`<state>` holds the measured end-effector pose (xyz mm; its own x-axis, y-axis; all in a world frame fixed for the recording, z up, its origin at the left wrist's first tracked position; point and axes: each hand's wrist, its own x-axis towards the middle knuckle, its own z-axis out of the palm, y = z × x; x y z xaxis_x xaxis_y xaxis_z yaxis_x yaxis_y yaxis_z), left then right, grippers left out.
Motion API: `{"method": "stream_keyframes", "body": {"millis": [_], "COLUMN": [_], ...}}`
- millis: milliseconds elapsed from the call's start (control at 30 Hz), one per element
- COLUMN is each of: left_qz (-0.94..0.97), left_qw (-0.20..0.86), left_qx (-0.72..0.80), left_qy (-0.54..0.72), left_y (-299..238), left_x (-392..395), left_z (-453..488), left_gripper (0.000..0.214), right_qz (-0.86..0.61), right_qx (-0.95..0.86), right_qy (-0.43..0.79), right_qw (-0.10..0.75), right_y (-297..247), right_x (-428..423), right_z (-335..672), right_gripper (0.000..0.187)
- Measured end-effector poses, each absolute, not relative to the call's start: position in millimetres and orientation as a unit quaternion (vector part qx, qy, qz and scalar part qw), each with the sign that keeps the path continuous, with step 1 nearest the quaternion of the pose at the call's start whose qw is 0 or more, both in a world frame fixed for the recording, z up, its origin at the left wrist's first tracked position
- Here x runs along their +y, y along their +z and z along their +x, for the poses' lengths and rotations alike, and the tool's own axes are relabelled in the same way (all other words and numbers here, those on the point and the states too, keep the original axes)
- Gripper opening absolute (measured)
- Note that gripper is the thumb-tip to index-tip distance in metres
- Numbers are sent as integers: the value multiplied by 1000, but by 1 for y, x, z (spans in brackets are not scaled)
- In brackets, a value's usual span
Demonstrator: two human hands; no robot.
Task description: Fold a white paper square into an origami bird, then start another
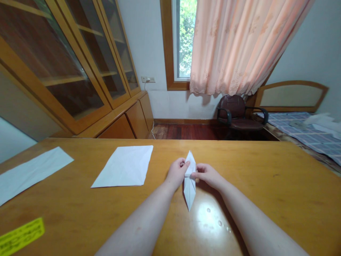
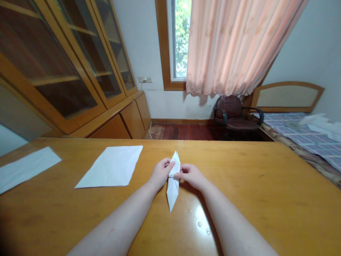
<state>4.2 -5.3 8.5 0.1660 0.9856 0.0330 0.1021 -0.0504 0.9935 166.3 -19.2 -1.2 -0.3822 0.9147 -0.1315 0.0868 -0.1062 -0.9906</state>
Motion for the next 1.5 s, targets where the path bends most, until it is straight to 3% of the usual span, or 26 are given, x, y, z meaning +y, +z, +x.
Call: {"method": "stream_keyframes", "body": {"millis": [367, 633, 1500], "left_qz": [564, 567, 591], "left_qw": [524, 537, 525], "left_qx": [455, 425, 426], "left_qy": [448, 458, 441], "left_y": [10, 11, 10], "left_x": [-6, -8, -8], "left_z": [4, 5, 4], "left_gripper": [24, 24, 23], "right_qz": [-462, -390, -458], "right_qx": [-573, -589, -599], "right_qy": [578, 615, 564], "right_qw": [352, 350, 337], "right_y": [-4, 5, 6], "right_x": [-20, -23, -25], "right_z": [167, 164, 162], "right_gripper": [26, 33, 25]}}
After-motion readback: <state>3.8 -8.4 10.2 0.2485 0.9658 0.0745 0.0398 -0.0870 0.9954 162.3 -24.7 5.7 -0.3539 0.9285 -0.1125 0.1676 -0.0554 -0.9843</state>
